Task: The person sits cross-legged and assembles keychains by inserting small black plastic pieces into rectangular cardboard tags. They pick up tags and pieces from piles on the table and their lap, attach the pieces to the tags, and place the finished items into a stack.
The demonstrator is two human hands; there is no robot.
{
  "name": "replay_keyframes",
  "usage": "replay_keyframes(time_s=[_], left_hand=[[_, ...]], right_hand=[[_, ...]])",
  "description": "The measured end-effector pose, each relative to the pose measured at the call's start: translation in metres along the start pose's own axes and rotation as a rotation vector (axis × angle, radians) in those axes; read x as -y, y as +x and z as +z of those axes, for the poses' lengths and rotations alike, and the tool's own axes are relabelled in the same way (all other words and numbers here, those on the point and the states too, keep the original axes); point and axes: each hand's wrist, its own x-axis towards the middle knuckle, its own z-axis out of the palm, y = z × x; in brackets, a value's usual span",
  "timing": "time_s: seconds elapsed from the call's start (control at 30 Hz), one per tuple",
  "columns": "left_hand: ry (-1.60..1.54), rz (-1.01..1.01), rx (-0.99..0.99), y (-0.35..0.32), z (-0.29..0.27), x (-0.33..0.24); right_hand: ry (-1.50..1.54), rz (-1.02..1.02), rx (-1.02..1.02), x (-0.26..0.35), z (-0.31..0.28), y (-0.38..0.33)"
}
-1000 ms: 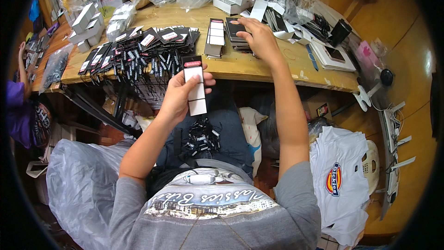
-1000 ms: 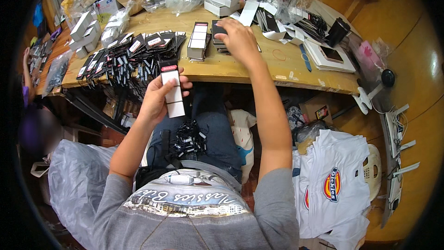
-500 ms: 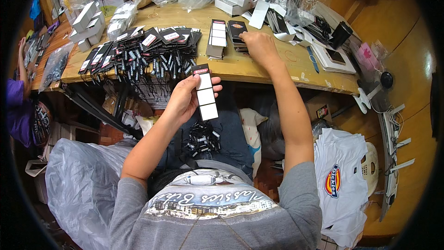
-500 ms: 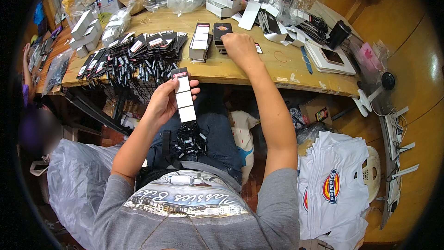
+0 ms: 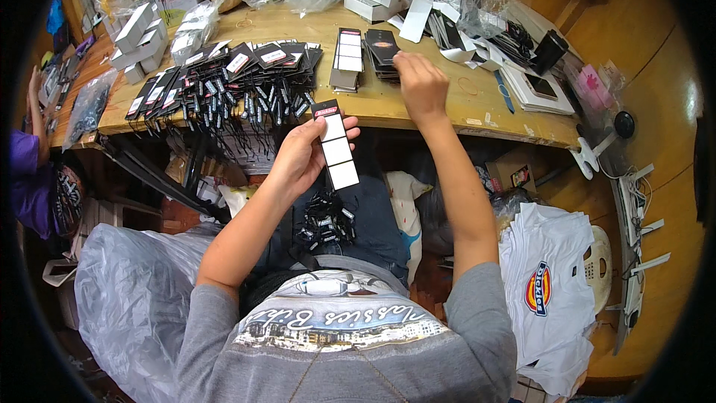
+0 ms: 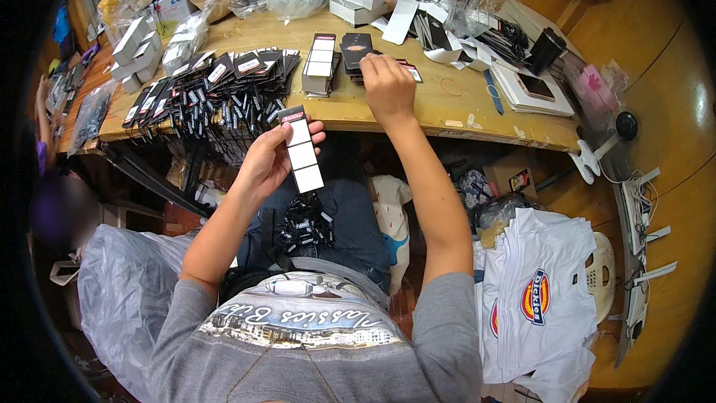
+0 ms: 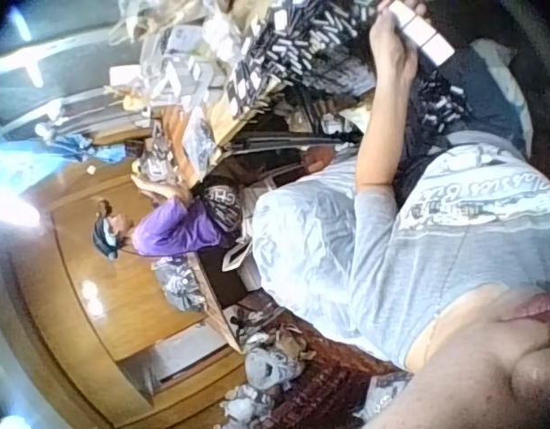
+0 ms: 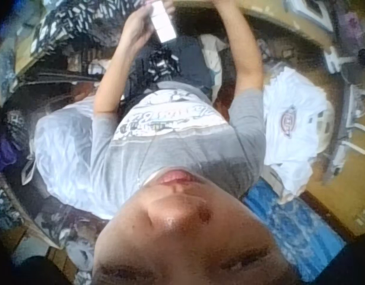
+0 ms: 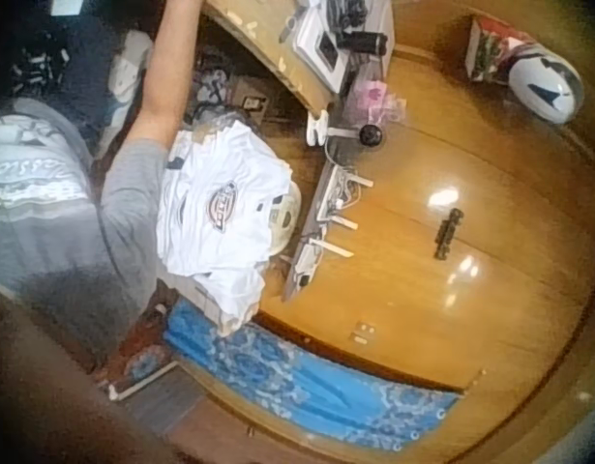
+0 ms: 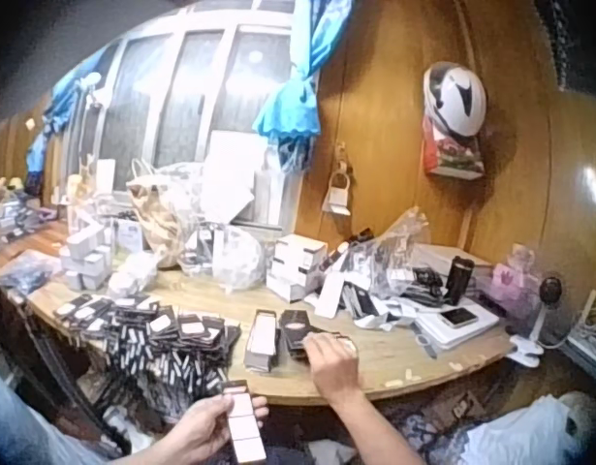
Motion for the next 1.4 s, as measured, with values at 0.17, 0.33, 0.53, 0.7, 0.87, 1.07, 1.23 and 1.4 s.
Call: replay_keyframes(time_s=[0.17, 0.33, 0.53, 0.7, 0.87, 1.07, 1.23, 1.4], left_hand=[[-0.114, 0.049, 0.02, 0.004, 0.001, 0.006], [-0.237, 0.105, 0.002, 0.002, 0.004, 0.007], [-0.022, 0.139, 0.049, -0.004, -0.002, 0.009], [-0.014, 0.056, 0.082, -0.006, 0.007, 0.01], [0.004, -0.011, 0.071, -0.012, 0.005, 0.012], [0.006, -0.035, 0.071, -0.015, -0.006, 0.01], [0.009, -0.068, 0.055, -0.015, -0.004, 0.014], [0.013, -0.087, 0.07, -0.016, -0.005, 0.015]], right_hand=[[0.152, -0.149, -0.029, 0.048, -0.053, -0.021], [0.325, -0.241, 0.193, 0.077, -0.075, -0.04], [0.629, 0.402, 0.317, 0.007, -0.053, -0.029], [0.543, 0.734, 0.455, -0.1, 0.019, -0.037], [0.485, 0.574, 0.805, -0.111, 0.067, -0.056], [0.235, 0.634, 0.654, -0.085, 0.029, -0.051], [0.313, 0.198, 0.462, -0.033, -0.033, -0.01], [0.085, 0.07, 0.317, -0.014, -0.011, -0.021]])
